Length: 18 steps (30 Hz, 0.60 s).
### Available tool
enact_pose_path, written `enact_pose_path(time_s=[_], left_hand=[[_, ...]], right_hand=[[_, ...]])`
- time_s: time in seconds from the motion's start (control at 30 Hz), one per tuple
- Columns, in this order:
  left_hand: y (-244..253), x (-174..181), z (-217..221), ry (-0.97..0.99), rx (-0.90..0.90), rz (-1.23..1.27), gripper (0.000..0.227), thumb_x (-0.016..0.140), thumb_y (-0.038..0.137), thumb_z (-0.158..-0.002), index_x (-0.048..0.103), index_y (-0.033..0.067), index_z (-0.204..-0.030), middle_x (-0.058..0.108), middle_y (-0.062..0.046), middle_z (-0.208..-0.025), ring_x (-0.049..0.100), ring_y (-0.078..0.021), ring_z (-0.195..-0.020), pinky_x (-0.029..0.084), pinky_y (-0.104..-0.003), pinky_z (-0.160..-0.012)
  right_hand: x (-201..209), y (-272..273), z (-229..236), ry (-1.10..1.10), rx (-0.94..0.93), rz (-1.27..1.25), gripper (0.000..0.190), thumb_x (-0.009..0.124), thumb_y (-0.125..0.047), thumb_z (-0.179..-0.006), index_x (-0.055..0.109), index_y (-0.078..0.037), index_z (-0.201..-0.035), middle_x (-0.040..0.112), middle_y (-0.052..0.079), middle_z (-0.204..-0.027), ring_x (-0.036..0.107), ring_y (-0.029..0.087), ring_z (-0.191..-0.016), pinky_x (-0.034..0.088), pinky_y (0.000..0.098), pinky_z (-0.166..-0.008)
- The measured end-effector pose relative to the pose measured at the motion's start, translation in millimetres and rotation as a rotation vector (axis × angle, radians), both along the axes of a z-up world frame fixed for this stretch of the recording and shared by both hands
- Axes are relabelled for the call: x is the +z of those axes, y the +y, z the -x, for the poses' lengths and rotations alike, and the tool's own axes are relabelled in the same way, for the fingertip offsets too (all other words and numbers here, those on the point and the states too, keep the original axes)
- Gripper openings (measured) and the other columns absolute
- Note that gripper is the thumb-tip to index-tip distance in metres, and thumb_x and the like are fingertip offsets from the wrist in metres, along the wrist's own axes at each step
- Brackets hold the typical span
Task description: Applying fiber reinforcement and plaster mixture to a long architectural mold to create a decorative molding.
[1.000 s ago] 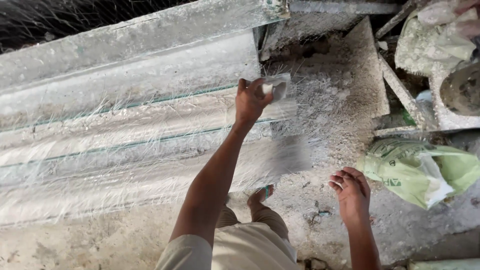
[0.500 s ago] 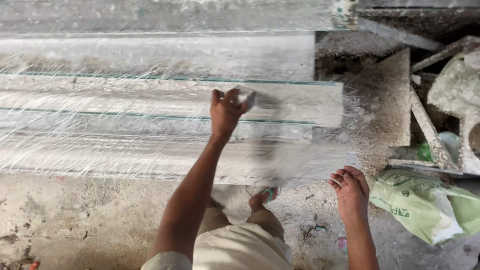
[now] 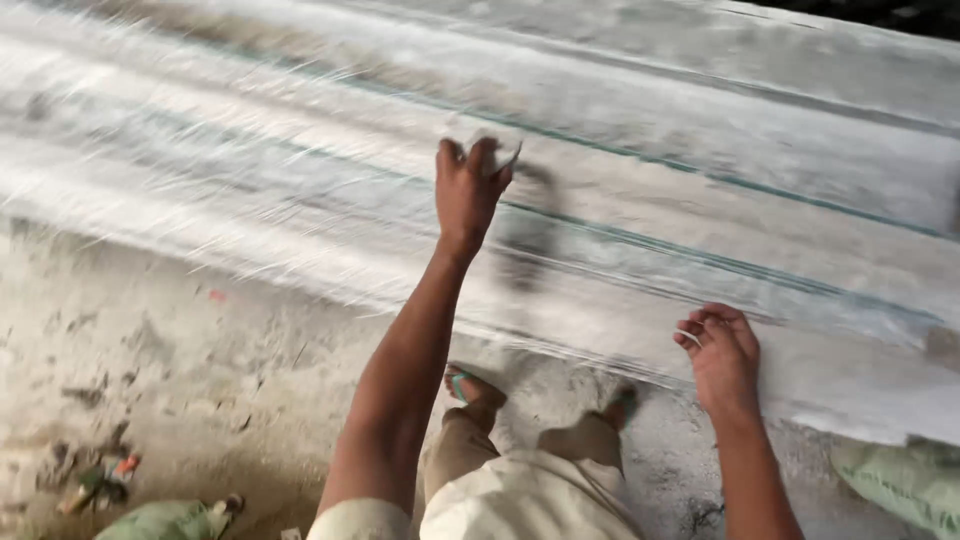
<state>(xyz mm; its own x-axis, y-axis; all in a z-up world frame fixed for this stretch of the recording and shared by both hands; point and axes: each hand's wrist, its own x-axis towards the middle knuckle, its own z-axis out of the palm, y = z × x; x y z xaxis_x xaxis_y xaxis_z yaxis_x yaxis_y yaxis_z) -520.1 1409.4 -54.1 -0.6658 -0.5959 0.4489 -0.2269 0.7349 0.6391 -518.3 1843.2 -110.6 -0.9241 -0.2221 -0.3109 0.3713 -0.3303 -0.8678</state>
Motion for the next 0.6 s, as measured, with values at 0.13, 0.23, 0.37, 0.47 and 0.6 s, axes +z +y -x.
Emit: enact_pose_path(time_s=[0.13,0.23,0.37,0.47,0.6], left_hand=[[-120.2,11.4,-29.6,0.025,-0.016,0.084,0.047,0.087,0.017,-0.075,0.068,0.0161,-0.118,0.051,-0.017,-0.111,0.055,-0.0382,-0.101,0.052,-0.048,-0.082],[-204.0,11.9,-51.8,0.015,0.052,0.133,0.049,0.088,0.017,-0.075,0.066,0.0158,-0.119,0.050,-0.019,-0.110,0.054,-0.0387,-0.100,0.052,-0.049,-0.079],[-321.2,12.6,-86.8,0.013,0.117,0.190,0.050,0.088,0.017,-0.075,0.067,0.0162,-0.119,0.049,-0.017,-0.109,0.054,-0.0372,-0.098,0.052,-0.048,-0.079],[-411.5,11.9,-114.8,0.007,0.154,0.150,0.048,0.089,0.018,-0.074,0.068,0.0169,-0.117,0.049,-0.017,-0.109,0.055,-0.0366,-0.099,0.053,-0.045,-0.075],[-545.8,10.6,-153.2,-0.022,0.178,0.168,0.047,0.089,0.018,-0.078,0.069,0.0163,-0.121,0.050,-0.015,-0.108,0.056,-0.0348,-0.099,0.053,-0.045,-0.077]], right_hand=[[15.7,-135.2,-22.2,0.012,0.107,0.017,0.018,0.056,-0.006,-0.103,0.061,-0.007,-0.120,0.066,0.008,-0.108,0.067,0.024,-0.100,0.055,0.0418,-0.088],[22.6,-215.0,-28.1,0.044,0.145,0.014,0.017,0.055,-0.006,-0.103,0.061,-0.007,-0.120,0.066,0.008,-0.109,0.067,0.024,-0.100,0.056,0.0418,-0.088],[7.4,-322.3,-31.0,0.055,0.154,0.007,0.016,0.054,-0.006,-0.104,0.061,-0.007,-0.119,0.067,0.008,-0.110,0.066,0.023,-0.099,0.055,0.0416,-0.087],[-4.8,-414.2,-38.8,0.070,0.173,-0.012,0.016,0.053,-0.005,-0.105,0.061,-0.007,-0.119,0.066,0.008,-0.111,0.066,0.022,-0.099,0.056,0.0409,-0.087],[-8.8,-566.2,-49.5,0.091,0.230,0.005,0.016,0.053,-0.005,-0.106,0.061,-0.007,-0.119,0.066,0.009,-0.111,0.067,0.022,-0.099,0.056,0.0385,-0.087]])
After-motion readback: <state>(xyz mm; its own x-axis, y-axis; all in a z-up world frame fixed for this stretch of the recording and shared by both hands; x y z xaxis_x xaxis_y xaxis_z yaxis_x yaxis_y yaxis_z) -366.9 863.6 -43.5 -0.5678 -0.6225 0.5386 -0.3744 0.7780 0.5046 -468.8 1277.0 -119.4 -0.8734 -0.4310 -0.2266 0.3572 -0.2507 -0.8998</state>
